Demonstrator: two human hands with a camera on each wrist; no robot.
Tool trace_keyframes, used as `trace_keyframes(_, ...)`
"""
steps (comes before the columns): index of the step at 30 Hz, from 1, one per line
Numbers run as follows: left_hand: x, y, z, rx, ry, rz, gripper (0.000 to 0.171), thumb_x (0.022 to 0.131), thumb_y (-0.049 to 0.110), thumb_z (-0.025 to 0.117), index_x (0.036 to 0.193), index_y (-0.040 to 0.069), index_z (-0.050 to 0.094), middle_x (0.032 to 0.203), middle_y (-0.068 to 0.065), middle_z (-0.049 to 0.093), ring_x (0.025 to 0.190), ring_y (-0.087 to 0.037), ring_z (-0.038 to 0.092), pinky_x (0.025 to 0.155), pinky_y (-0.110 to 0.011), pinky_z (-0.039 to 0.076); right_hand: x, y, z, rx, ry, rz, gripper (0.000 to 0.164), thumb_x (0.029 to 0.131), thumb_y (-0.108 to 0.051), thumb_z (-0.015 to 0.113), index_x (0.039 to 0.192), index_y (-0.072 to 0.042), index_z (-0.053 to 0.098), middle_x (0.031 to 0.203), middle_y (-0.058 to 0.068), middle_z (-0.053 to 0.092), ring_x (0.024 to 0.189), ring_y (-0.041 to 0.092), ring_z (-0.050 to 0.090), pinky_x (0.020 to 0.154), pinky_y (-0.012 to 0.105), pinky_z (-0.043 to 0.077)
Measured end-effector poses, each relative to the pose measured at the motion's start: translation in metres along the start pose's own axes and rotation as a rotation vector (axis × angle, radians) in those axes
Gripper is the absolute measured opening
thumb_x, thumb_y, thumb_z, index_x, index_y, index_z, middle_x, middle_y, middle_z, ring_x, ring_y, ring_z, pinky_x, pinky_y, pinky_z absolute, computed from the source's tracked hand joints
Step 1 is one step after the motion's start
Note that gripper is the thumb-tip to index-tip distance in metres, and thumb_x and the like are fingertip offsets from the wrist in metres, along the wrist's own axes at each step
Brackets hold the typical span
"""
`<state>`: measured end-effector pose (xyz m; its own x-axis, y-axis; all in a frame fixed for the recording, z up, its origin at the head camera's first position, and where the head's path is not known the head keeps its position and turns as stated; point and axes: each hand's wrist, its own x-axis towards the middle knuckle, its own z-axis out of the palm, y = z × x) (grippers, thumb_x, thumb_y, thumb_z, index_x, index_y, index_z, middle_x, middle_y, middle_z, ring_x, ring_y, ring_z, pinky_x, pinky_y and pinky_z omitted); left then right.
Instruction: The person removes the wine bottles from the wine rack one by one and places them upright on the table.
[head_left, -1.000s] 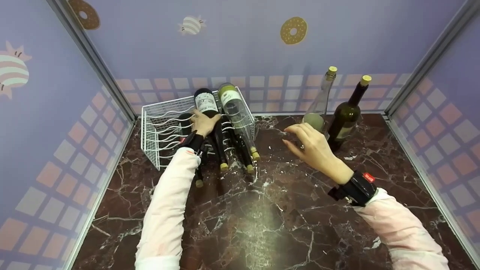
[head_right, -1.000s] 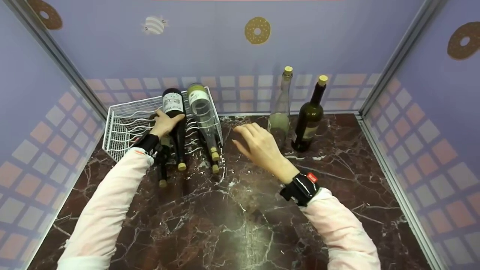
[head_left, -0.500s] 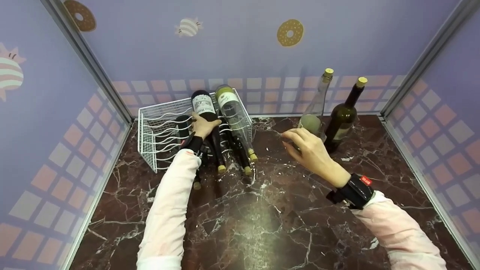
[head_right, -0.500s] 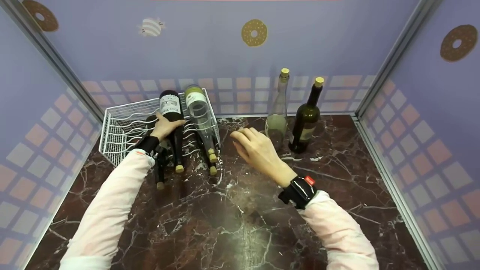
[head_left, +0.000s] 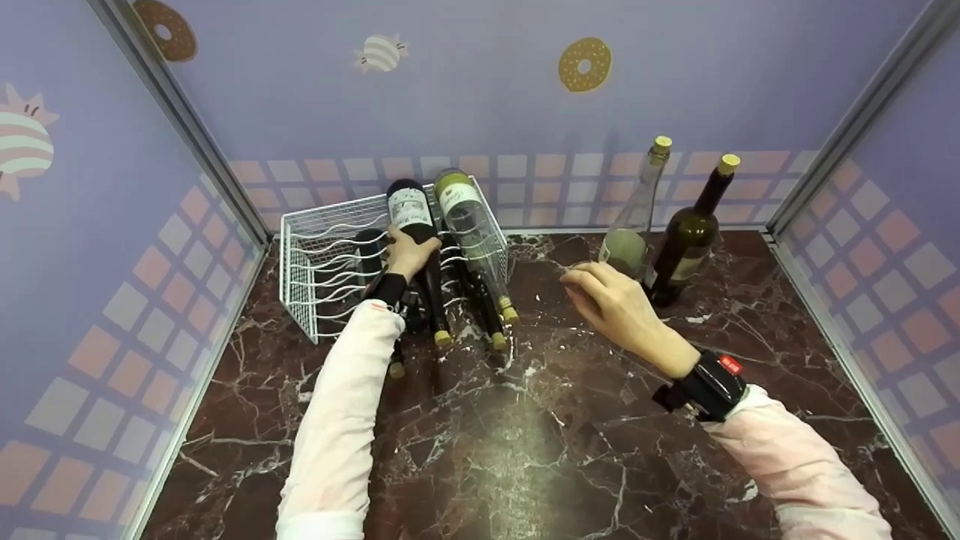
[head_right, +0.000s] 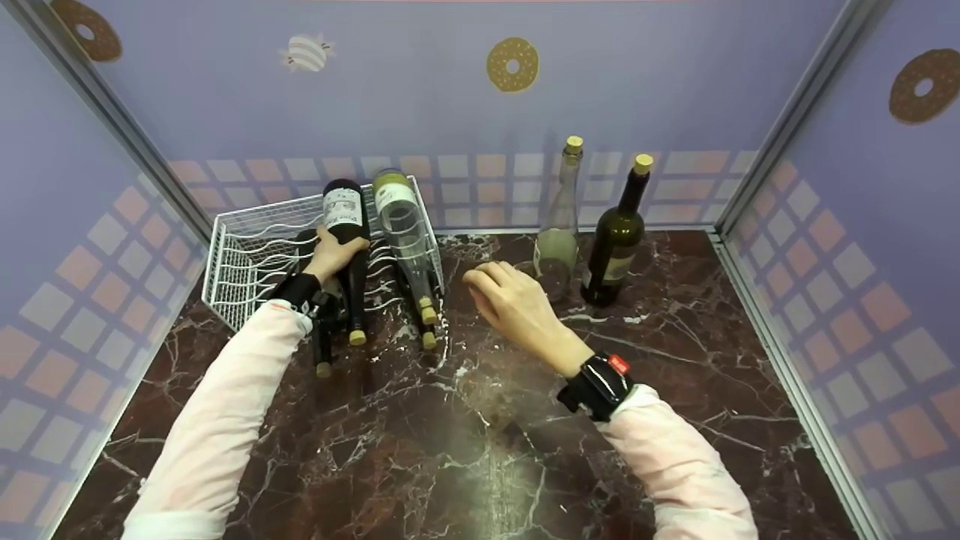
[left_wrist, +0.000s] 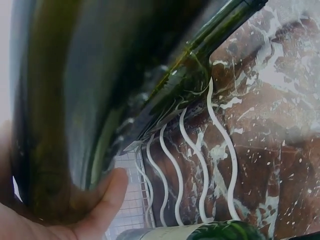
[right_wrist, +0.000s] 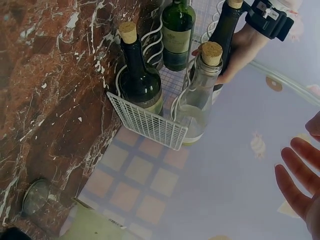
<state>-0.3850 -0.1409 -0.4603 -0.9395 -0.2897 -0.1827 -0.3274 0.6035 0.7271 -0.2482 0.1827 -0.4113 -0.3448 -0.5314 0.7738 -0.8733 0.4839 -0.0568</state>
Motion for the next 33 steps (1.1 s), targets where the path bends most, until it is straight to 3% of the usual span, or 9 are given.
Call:
trace_keyframes(2, -0.016, 0.006, -0.006, -0.023, -0.004, 0.02, 0.09, 0.078, 0.036, 0.062, 0.137, -0.003, 0.006, 0.13, -0.033, 0.03, 0.12, -0.041, 0.029, 0.097, -0.045, 0.025, -0.001, 0.0, 0.001, 0.003, -0.003, -0.001, 0.016, 0.087, -0.009, 0.053, 0.099, -0.002, 0.062, 0.098, 0.008, 0.059, 0.087, 0.022, 0.055, 0.073, 0.033, 0.047)
trace_keyframes(6, -0.024, 0.006, -0.007, -0.061, 0.033, 0.038, 0.093, 0.077, 0.039, 0.065, 0.139, -0.001, 0.007, 0.13, -0.031, 0.033, 0.118, -0.039, 0.034, 0.095, -0.043, 0.028, -0.002, -0.001, 0.003, 0.025, -0.015, -0.007, 0.014, 0.088, -0.006, 0.054, 0.098, -0.002, 0.062, 0.098, 0.01, 0.059, 0.089, 0.025, 0.056, 0.073, 0.035, 0.048)
trace_keyframes(12, -0.026, 0.002, -0.006, -0.1, 0.103, 0.096, 0.091, 0.076, 0.039, 0.066, 0.138, -0.002, 0.013, 0.126, -0.03, 0.039, 0.114, -0.037, 0.04, 0.093, -0.039, 0.032, -0.004, -0.001, 0.005, 0.024, -0.014, -0.015, 0.013, 0.087, -0.004, 0.053, 0.096, -0.002, 0.062, 0.097, 0.011, 0.058, 0.088, 0.025, 0.056, 0.072, 0.036, 0.048)
trace_keyframes(20, -0.031, 0.002, -0.01, -0.171, 0.14, 0.15, 0.091, 0.077, 0.036, 0.066, 0.14, 0.0, 0.011, 0.124, -0.029, 0.042, 0.111, -0.035, 0.043, 0.091, -0.039, 0.034, -0.004, -0.003, 0.006, 0.034, -0.025, -0.014, 0.014, 0.088, -0.006, 0.052, 0.097, -0.003, 0.062, 0.097, 0.01, 0.058, 0.087, 0.025, 0.056, 0.072, 0.036, 0.047)
trace_keyframes(27, -0.039, 0.008, -0.018, -0.302, 0.166, 0.174, 0.09, 0.079, 0.034, 0.065, 0.14, -0.001, 0.008, 0.129, -0.027, 0.037, 0.114, -0.032, 0.04, 0.093, -0.035, 0.031, -0.004, -0.003, 0.007, 0.03, -0.032, -0.018, 0.015, 0.089, -0.006, 0.05, 0.098, -0.004, 0.062, 0.098, 0.01, 0.058, 0.086, 0.025, 0.056, 0.068, 0.038, 0.047)
trace_keyframes(30, -0.043, 0.01, -0.018, -0.34, 0.158, 0.167, 0.091, 0.081, 0.036, 0.063, 0.141, 0.0, 0.005, 0.133, -0.024, 0.034, 0.118, -0.03, 0.037, 0.096, -0.033, 0.028, -0.004, -0.003, 0.008, 0.03, -0.04, -0.019, 0.015, 0.088, -0.005, 0.051, 0.098, -0.004, 0.062, 0.098, 0.009, 0.058, 0.086, 0.024, 0.056, 0.068, 0.037, 0.047)
trace_keyframes(33, -0.048, 0.014, -0.015, -0.436, 0.131, 0.181, 0.092, 0.082, 0.035, 0.063, 0.141, 0.0, 0.0, 0.139, -0.023, 0.025, 0.124, -0.026, 0.03, 0.099, -0.026, 0.023, -0.003, -0.003, 0.008, 0.032, -0.04, -0.02, 0.015, 0.086, -0.003, 0.051, 0.098, -0.003, 0.062, 0.098, 0.009, 0.058, 0.086, 0.024, 0.056, 0.068, 0.037, 0.047)
